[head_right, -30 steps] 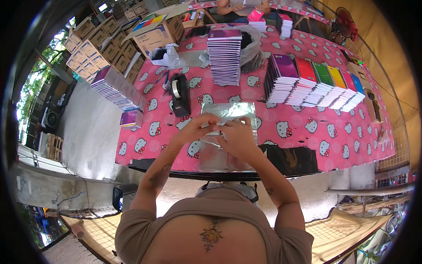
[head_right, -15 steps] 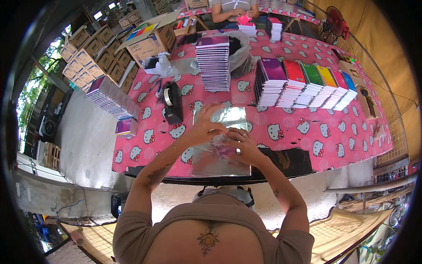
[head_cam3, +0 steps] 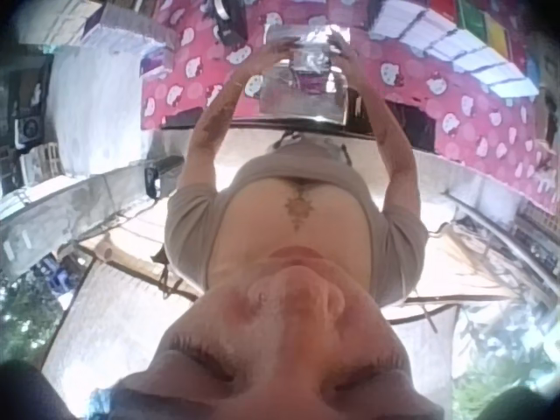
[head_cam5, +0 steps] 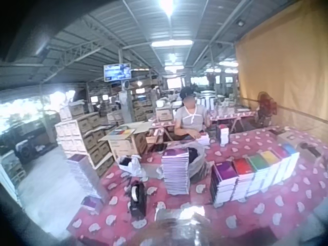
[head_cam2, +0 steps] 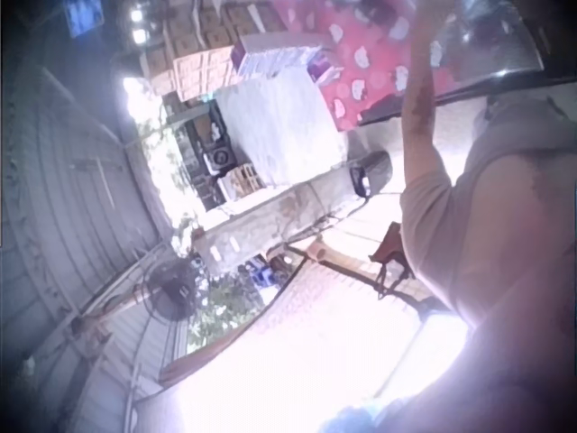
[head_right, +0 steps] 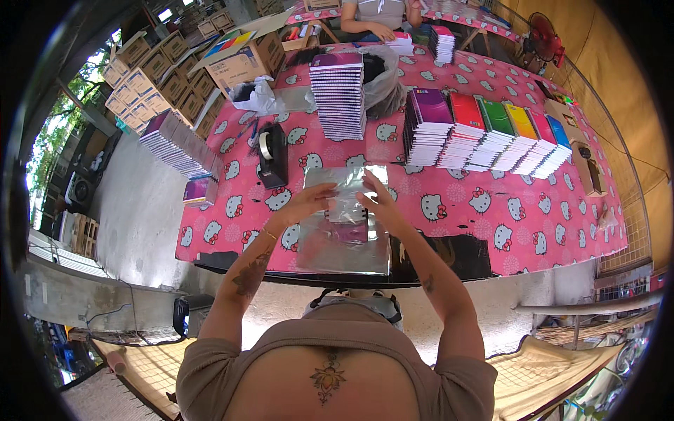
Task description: The person places small colorful books into silver foil bags and seals them using adhesive tape.
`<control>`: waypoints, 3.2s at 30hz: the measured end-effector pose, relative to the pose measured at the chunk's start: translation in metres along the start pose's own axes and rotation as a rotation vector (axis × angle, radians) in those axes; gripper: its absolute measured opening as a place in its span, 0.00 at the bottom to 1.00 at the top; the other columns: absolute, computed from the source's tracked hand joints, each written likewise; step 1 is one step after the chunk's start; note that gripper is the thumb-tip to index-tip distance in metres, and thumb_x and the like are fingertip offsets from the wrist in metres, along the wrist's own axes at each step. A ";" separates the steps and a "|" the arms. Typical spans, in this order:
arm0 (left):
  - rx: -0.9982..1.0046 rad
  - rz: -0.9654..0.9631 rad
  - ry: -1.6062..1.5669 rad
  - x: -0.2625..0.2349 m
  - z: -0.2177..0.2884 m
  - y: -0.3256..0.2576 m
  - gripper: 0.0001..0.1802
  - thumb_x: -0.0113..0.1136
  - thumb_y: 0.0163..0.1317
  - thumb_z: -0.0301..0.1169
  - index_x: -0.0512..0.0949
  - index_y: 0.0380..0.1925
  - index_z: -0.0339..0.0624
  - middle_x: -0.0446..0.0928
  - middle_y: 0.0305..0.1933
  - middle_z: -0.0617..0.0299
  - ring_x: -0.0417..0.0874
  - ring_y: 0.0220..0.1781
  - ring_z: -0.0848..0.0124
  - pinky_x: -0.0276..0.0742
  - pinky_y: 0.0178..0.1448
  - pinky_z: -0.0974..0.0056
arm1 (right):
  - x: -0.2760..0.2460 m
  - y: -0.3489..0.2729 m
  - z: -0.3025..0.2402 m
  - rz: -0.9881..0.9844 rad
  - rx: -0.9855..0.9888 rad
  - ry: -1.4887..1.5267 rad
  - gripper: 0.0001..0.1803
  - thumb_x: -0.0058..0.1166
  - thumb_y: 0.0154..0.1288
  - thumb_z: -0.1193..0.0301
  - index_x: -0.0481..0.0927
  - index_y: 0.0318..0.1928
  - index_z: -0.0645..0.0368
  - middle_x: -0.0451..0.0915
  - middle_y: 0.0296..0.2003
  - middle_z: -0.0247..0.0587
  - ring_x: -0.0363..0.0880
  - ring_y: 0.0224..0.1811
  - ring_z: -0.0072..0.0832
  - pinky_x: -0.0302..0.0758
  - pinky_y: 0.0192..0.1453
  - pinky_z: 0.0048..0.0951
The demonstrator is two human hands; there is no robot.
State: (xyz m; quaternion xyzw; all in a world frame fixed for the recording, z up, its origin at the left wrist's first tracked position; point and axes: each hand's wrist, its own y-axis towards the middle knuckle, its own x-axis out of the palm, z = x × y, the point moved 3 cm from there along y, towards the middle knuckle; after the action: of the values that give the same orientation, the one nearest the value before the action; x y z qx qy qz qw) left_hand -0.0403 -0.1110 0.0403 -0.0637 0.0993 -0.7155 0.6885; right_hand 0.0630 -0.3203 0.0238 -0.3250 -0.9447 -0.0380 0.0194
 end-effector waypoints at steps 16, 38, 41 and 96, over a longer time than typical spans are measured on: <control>0.703 0.223 0.909 0.043 0.041 -0.050 0.15 0.69 0.57 0.32 0.83 0.46 0.48 0.81 0.48 0.58 0.80 0.50 0.58 0.77 0.52 0.52 | 0.025 -0.036 -0.033 -0.009 -0.591 -0.876 0.22 0.63 0.56 0.76 0.78 0.53 0.58 0.81 0.51 0.42 0.78 0.56 0.44 0.72 0.60 0.43; 0.088 0.130 0.378 0.025 0.022 0.022 0.21 0.73 0.55 0.40 0.84 0.45 0.39 0.83 0.38 0.55 0.82 0.45 0.72 0.75 0.47 0.66 | 0.009 -0.013 0.005 0.162 -0.051 -0.097 0.23 0.66 0.61 0.75 0.70 0.54 0.58 0.69 0.50 0.36 0.70 0.53 0.25 0.76 0.51 0.26; 0.046 0.623 0.262 -0.025 -0.001 0.030 0.19 0.72 0.55 0.41 0.86 0.41 0.39 0.83 0.35 0.52 0.84 0.41 0.70 0.76 0.42 0.63 | 0.011 -0.016 0.002 0.152 -0.069 -0.096 0.22 0.66 0.61 0.74 0.71 0.53 0.57 0.69 0.50 0.35 0.70 0.53 0.26 0.74 0.53 0.28; 0.182 -0.612 1.128 -0.001 0.056 0.090 0.18 0.68 0.57 0.46 0.86 0.35 0.41 0.83 0.28 0.55 0.84 0.31 0.62 0.78 0.39 0.56 | 0.025 -0.019 -0.003 0.171 -0.043 -0.046 0.28 0.68 0.61 0.69 0.69 0.57 0.56 0.69 0.47 0.34 0.68 0.50 0.24 0.69 0.55 0.27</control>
State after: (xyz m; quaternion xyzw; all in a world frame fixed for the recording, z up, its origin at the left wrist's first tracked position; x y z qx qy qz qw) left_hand 0.0602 -0.1156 0.0743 0.3550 0.3621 -0.8086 0.2982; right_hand 0.0317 -0.3197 0.0277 -0.4058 -0.9126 -0.0489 -0.0061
